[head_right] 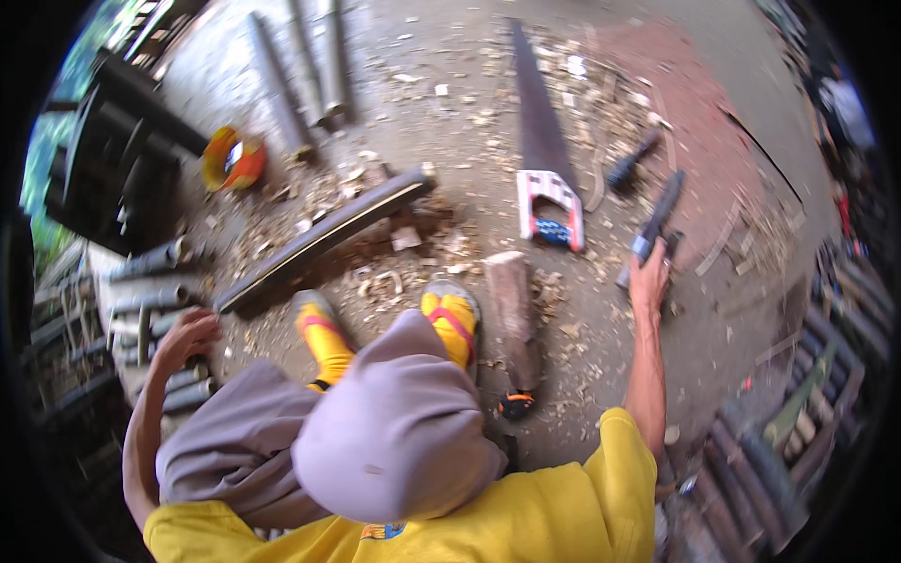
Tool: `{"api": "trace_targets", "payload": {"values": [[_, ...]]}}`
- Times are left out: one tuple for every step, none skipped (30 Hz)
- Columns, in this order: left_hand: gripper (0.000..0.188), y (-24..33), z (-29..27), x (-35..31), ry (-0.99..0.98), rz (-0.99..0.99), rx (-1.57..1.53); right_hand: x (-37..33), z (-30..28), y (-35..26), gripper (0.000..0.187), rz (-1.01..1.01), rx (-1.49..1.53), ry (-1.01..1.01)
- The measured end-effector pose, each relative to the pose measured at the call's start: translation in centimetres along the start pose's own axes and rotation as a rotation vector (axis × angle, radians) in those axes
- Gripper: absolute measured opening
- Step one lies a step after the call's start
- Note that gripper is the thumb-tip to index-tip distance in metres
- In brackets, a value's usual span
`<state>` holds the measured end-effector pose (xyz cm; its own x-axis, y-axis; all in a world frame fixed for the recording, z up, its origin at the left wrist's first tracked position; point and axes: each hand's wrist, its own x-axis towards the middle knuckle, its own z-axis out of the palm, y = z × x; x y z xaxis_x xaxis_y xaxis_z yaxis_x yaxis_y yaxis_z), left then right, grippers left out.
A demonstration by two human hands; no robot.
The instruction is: The person uses a saw to cut a section of dark bamboo, then uses a knife and a wooden mallet to split the bamboo piece along its length, and finally peels away thin strips of the bamboo by hand.
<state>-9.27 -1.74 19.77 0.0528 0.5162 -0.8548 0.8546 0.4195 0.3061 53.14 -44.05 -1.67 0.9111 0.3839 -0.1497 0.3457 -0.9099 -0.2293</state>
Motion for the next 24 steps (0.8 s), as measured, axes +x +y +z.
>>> {"api": "trace_targets", "payload": {"values": [[0.054, -0.8, 1.3, 1.2, -0.022, 0.005, -0.089, 0.9, 2.3, 2.6, 0.070, -0.114, -0.035, 0.098], [0.054, -0.7, 2.8, 1.1, -0.006, -0.053, -0.205, 0.7, 3.0, 0.2, 0.075, 0.127, -0.054, -0.071], [0.054, -2.1, 3.8, 3.3, -0.021, -0.084, -0.311, 1.9, 5.0, 2.2, 0.080, 0.139, 0.022, 0.018], [0.055, -4.3, 4.9, 4.9, 0.005, -0.081, -0.448, 2.4, 6.4, 1.5, 0.083, 0.209, -0.028, 0.002], [0.060, -6.2, 6.1, 6.7, 0.000, -0.101, -0.608, 2.8, 7.2, 1.2, 0.082, 0.178, -0.017, 0.018], [0.066, -7.0, 9.2, 10.8, -0.044, -0.090, -0.809, 4.6, 6.4, 4.3, 0.078, 0.045, 0.025, 0.243], [0.073, -8.4, 9.7, 11.3, 0.010, -0.102, -0.985, 4.3, 7.2, 3.1, 0.074, 0.135, 0.032, 0.166], [0.080, -9.0, 10.8, 11.8, 0.090, -0.126, -1.151, 3.2, 6.4, 1.0, 0.072, 0.139, 0.138, 0.110], [0.087, -7.7, 12.9, 14.4, 0.096, -0.116, -1.329, 5.0, 4.8, 3.7, 0.073, 0.180, 0.151, 0.163], [0.086, -7.0, 14.4, 16.9, 0.112, -0.083, -1.491, 6.1, 3.7, 6.2, 0.072, 0.087, 0.171, 0.299], [0.086, -9.4, 13.5, 16.6, 0.245, -0.079, -1.623, 2.5, 3.3, -0.2, 0.065, 0.353, 0.645, -0.025], [0.085, -8.2, 14.4, 18.4, 0.158, -0.005, -1.695, 3.1, 1.5, 1.1, 0.057, 0.233, 0.819, 0.111], [0.083, -8.2, 14.2, 19.3, 0.114, 0.063, -1.745, 2.3, 0.1, -1.3, 0.057, 0.175, 0.797, 0.141], [0.082, -8.0, 13.9, 19.6, 0.067, 0.138, -1.791, 0.3, -2.9, -4.9, 0.057, 0.116, 0.779, 0.175], [0.080, -8.0, 13.7, 19.6, 0.109, 0.133, -1.789, -0.7, -5.1, -7.5, 0.057, 0.061, 0.762, 0.209], [0.078, -6.4, 14.8, 20.3, 0.093, 0.124, -1.800, 0.2, -8.5, -7.9, 0.056, 0.041, 0.725, 0.190], [0.076, -6.3, 14.4, 20.0, 0.123, 0.130, -1.802, 1.1, -10.5, -8.7, 0.054, 0.022, 0.714, 0.140], [0.069, -7.9, 14.1, 21.1, 0.140, 0.188, -1.782, 1.6, -12.4, -9.5, 0.053, 0.005, 0.702, 0.089], [0.057, -8.4, 13.5, 21.2, 0.164, 0.156, -1.772, 1.2, -14.0, -11.3, 0.051, -0.060, 0.678, 0.103], [0.045, -8.7, 12.9, 21.1, 0.185, 0.123, -1.763, 0.4, -15.8, -13.7, 0.049, -0.124, 0.651, 0.120], [0.034, -8.8, 12.6, 20.8, 0.198, 0.083, -1.756, 0.0, -17.9, -15.7, 0.047, -0.188, 0.615, 0.141], [0.029, -8.8, 12.3, 20.4, 0.133, 0.162, -1.765, 0.5, -19.8, -16.5, 0.044, -0.227, 0.602, 0.130], [0.029, -8.4, 11.9, 19.7, 0.057, 0.232, -1.816, 0.9, -21.8, -17.2, 0.042, -0.261, 0.587, 0.122], [0.027, -7.8, 11.2, 18.7, 0.040, 0.206, -1.780, 0.1, -24.0, -19.1, 0.035, -0.329, 0.585, 0.138]]}}
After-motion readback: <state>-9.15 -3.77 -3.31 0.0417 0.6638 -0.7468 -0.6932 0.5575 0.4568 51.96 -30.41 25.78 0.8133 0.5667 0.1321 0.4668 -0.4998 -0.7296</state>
